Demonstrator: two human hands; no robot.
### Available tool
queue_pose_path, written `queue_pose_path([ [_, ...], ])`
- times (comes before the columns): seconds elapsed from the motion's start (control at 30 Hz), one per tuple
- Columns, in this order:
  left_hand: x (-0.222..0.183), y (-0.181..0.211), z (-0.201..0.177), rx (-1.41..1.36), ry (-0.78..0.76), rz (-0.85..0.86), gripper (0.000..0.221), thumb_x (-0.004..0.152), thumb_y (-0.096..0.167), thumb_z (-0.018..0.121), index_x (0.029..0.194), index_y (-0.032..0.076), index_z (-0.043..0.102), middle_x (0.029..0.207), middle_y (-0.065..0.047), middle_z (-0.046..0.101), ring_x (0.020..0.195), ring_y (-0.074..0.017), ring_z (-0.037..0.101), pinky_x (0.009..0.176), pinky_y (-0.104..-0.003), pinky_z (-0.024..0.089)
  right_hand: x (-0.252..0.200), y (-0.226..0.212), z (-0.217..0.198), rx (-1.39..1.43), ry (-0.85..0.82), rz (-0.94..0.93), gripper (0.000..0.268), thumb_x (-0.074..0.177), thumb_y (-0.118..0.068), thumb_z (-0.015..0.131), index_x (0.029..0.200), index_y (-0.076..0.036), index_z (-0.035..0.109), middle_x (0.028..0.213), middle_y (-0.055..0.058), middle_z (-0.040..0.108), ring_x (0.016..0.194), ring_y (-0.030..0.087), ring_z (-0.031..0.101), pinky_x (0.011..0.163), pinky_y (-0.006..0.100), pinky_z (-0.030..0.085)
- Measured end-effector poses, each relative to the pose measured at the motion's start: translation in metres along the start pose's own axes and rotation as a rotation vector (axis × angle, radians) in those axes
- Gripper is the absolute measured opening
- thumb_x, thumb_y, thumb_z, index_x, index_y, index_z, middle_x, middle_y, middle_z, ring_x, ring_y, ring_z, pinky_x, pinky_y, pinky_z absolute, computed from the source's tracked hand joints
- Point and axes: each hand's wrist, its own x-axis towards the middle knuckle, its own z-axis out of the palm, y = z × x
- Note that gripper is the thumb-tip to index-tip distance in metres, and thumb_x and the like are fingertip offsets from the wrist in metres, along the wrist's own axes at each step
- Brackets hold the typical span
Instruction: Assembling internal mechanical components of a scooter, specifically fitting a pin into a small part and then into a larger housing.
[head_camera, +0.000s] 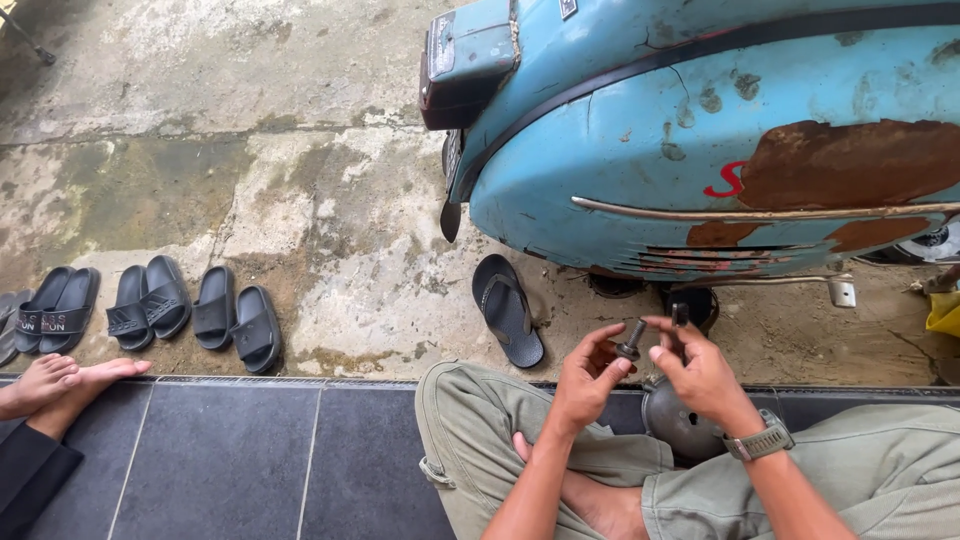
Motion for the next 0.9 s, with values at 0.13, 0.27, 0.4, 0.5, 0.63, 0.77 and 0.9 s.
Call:
queue_pose_path([
  [0.13,0.003,0.004,-0.002,-0.022,0.003,-0.005,0.043,0.100,0.009,0.067,0.139,0.004,0.049,0.104,-0.016,0.071,0.090,-0.0171,0.072,0.079,-0.023,0.061,0.001,-0.003,-0.004,-0.055,0.005,-0.020,0.030,0.091,-0.017,0.072,0.120,-0.016,0.076,0.093,0.005,0.068,0.082,0.021,0.066,0.073,0.035,0.055],
  [0.27,0.002,0.002,-0.001,-0.053,0.016,-0.004,0.041,0.101,0.009,0.066,0.139,0.003,0.050,0.105,-0.016,0.071,0.090,-0.0176,0.072,0.079,-0.023,0.061,-0.002,-0.007,-0.004,-0.137,0.005,-0.060,0.032,0.092,-0.017,0.069,0.124,-0.019,0.075,0.099,0.006,0.070,0.086,0.023,0.069,0.075,0.036,0.056],
  [0.4,-0.001,0.001,-0.001,-0.078,0.028,-0.010,0.040,0.102,0.010,0.065,0.138,0.003,0.051,0.105,-0.017,0.072,0.090,-0.0182,0.073,0.078,-0.022,0.061,0.001,-0.009,-0.007,-0.211,0.007,-0.094,0.035,0.094,-0.018,0.067,0.128,-0.022,0.075,0.105,0.006,0.073,0.089,0.025,0.072,0.078,0.038,0.057],
  [0.5,-0.001,-0.003,-0.002,-0.072,0.048,-0.017,0.039,0.100,0.010,0.068,0.135,0.002,0.053,0.104,-0.018,0.073,0.089,-0.0185,0.074,0.077,-0.022,0.062,-0.001,-0.012,-0.010,-0.271,0.014,-0.102,0.033,0.097,-0.021,0.064,0.128,-0.022,0.075,0.107,0.005,0.074,0.088,0.025,0.072,0.078,0.040,0.057],
  [0.63,-0.001,-0.003,0.002,0.009,0.064,-0.015,0.037,0.098,0.011,0.072,0.131,0.002,0.058,0.105,-0.014,0.075,0.090,-0.0152,0.074,0.077,-0.022,0.061,0.001,-0.029,-0.005,-0.216,0.065,-0.245,0.033,0.094,-0.016,0.067,0.126,-0.020,0.076,0.105,0.002,0.075,0.088,0.024,0.073,0.078,0.037,0.057],
  [0.77,-0.002,-0.001,0.002,-0.003,0.059,-0.009,0.038,0.098,0.012,0.072,0.132,0.002,0.057,0.104,-0.015,0.074,0.089,-0.0168,0.074,0.077,-0.022,0.060,0.006,-0.009,-0.007,-0.300,0.122,-0.355,0.029,0.094,-0.018,0.069,0.121,-0.013,0.077,0.094,0.010,0.076,0.087,0.031,0.073,0.079,0.041,0.059],
  [0.9,-0.001,-0.003,0.000,0.035,0.075,0.034,0.039,0.100,0.016,0.070,0.133,0.001,0.056,0.104,-0.017,0.074,0.087,-0.0176,0.072,0.075,-0.023,0.058,0.001,-0.032,-0.009,-0.274,0.151,-0.340,0.026,0.098,-0.011,0.066,0.122,-0.009,0.075,0.090,0.010,0.075,0.086,0.028,0.074,0.080,0.041,0.060],
])
